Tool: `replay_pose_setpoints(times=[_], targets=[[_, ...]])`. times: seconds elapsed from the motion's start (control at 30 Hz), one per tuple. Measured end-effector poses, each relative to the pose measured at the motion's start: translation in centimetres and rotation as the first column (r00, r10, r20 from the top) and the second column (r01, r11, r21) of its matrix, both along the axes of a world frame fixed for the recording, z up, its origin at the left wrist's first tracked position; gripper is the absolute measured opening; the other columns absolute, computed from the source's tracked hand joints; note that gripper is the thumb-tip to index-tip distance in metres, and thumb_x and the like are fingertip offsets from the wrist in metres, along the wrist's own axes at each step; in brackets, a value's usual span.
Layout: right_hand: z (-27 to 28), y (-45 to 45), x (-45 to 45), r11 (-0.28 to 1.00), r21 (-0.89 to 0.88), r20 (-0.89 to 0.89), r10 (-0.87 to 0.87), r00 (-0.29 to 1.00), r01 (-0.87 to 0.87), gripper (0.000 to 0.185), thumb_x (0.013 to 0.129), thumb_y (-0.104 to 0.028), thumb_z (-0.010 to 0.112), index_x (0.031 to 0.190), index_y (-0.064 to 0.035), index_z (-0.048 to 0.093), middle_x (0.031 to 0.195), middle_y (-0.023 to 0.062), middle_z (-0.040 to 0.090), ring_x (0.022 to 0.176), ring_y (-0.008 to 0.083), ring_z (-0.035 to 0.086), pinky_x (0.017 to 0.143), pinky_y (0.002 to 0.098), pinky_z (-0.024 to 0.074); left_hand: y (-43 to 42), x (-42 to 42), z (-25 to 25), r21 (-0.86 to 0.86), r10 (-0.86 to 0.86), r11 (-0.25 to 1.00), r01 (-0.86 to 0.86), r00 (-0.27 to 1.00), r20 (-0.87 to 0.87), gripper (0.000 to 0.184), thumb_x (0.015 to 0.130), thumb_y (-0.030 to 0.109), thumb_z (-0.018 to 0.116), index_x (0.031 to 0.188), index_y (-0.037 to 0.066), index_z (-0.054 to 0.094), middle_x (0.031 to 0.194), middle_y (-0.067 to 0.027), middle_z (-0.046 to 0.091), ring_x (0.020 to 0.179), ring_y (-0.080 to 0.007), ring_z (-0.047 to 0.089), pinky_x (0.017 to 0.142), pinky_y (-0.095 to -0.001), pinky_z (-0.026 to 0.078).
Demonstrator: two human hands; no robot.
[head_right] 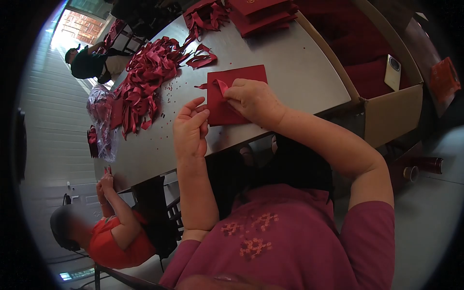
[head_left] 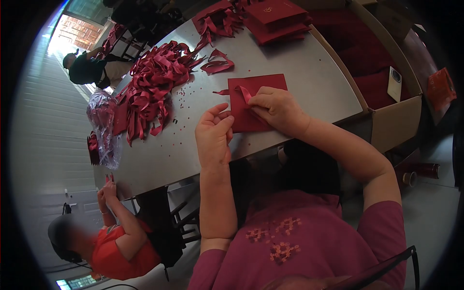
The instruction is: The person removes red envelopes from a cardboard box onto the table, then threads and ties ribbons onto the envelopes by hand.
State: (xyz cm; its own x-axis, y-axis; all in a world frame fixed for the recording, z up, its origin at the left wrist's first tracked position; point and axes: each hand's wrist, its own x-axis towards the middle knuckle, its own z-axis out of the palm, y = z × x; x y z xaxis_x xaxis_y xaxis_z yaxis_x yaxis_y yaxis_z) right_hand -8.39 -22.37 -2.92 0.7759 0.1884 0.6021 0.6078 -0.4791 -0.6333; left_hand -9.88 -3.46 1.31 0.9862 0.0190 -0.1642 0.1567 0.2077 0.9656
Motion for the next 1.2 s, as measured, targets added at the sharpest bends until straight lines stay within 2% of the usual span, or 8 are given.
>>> replay_pose_setpoints(times=[0.27, 0.43, 0.53, 0.73, 0.83, 1.07, 1.13, 1.2], targets=[[-0.4, 0.0, 0.2, 1.000, -0.007, -0.032, 0.020, 0.999, -0.020, 0.012, 0.082, -0.005, 0.070, 0.094, -0.0042, 0.070, 0.086, 0.0112, 0.062, 0.078, 0.0300, 0.063, 0.067, 0.0363, 0.0506, -0.3, 0.3, 1.1, -0.045, -0.166, 0.985, 0.168, 0.985, 0.042, 0.037, 0.081, -0.011, 0.059, 0.116, -0.001, 0.053, 0.094, -0.0094, 0.063, 0.062, -0.0049, 0.051, 0.049, -0.0162, 0.034], [-0.3, 0.0, 0.3, 1.000, 0.001, -0.029, 0.024, 0.999, -0.024, 0.013, 0.084, -0.007, 0.067, 0.097, -0.0052, 0.068, 0.085, 0.0114, 0.059, 0.077, 0.0308, 0.061, 0.067, 0.0378, 0.0494, -0.8, -0.3, 1.3, 0.008, -0.224, 0.974, 0.225, 0.962, 0.157, 0.032, 0.082, -0.011, 0.056, 0.111, 0.002, 0.051, 0.095, -0.0074, 0.061, 0.078, -0.0075, 0.055, 0.068, -0.0181, 0.042], [-0.1, 0.0, 0.3, 1.000, -0.016, -0.045, 0.025, 0.999, -0.026, 0.012, 0.085, -0.006, 0.066, 0.097, -0.0052, 0.066, 0.086, 0.0117, 0.058, 0.079, 0.0315, 0.060, 0.068, 0.0383, 0.0488, -0.8, -0.5, 1.0, 0.036, -0.221, 0.975, 0.219, 0.957, 0.189, 0.030, 0.082, -0.011, 0.057, 0.109, 0.002, 0.053, 0.095, -0.0037, 0.060, 0.079, -0.0064, 0.053, 0.072, -0.0186, 0.043], [0.1, 0.2, 0.2, 0.996, -0.070, -0.086, 0.042, 0.995, -0.048, 0.010, 0.087, -0.007, 0.063, 0.097, -0.0050, 0.064, 0.089, 0.0118, 0.057, 0.081, 0.0321, 0.059, 0.069, 0.0391, 0.0481, -0.8, -1.0, 0.5, 0.251, -0.255, 0.948, 0.198, 0.943, 0.216, 0.026, 0.080, -0.010, 0.058, 0.104, 0.000, 0.061, 0.090, 0.0022, 0.057, 0.072, -0.0018, 0.047, 0.064, -0.0163, 0.039], [-0.1, 0.3, 0.3, 0.998, -0.048, -0.048, 0.045, 0.998, -0.048, 0.009, 0.089, -0.015, 0.063, 0.093, -0.0071, 0.062, 0.086, 0.0129, 0.057, 0.077, 0.0357, 0.060, 0.067, 0.0447, 0.0494, -1.1, -0.9, 0.2, 0.246, -0.234, 0.953, 0.176, 0.945, 0.230, 0.027, 0.080, -0.010, 0.059, 0.106, 0.000, 0.062, 0.088, 0.0024, 0.057, 0.069, -0.0010, 0.045, 0.061, -0.0157, 0.037], [0.4, -0.1, 0.1, 0.998, -0.029, -0.074, 0.059, 0.995, -0.062, 0.010, 0.089, -0.016, 0.063, 0.095, -0.0074, 0.063, 0.089, 0.0127, 0.059, 0.080, 0.0353, 0.061, 0.069, 0.0430, 0.0501, -1.2, 0.0, -1.0, 0.241, -0.144, 0.966, 0.091, 0.966, 0.213, 0.023, 0.082, -0.008, 0.062, 0.104, -0.001, 0.063, 0.083, 0.0034, 0.057, 0.068, -0.0008, 0.046, 0.061, -0.0158, 0.037], [0.5, -0.3, 0.3, 0.988, 0.091, -0.028, 0.126, 0.992, -0.123, 0.011, 0.090, -0.016, 0.062, 0.096, -0.0070, 0.063, 0.090, 0.0125, 0.060, 0.081, 0.0343, 0.062, 0.070, 0.0421, 0.0504, -1.2, 0.4, -1.6, 0.160, -0.024, 0.987, -0.007, 0.982, 0.190, 0.017, 0.086, -0.003, 0.063, 0.103, -0.002, 0.065, 0.085, 0.0022, 0.060, 0.070, -0.0022, 0.049, 0.063, -0.0169, 0.040], [1.0, -0.6, 0.1, 0.985, 0.006, -0.042, 0.173, 0.984, -0.173, 0.011, 0.089, -0.016, 0.062, 0.096, -0.0068, 0.063, 0.090, 0.0123, 0.061, 0.082, 0.0340, 0.063, 0.070, 0.0418, 0.0507, -0.5, 0.4, -1.7, 0.133, -0.022, 0.991, 0.004, 0.991, 0.131, 0.016, 0.088, -0.001, 0.063, 0.104, -0.002, 0.065, 0.087, 0.0010, 0.062, 0.072, -0.0032, 0.051, 0.064, -0.0176, 0.041]])
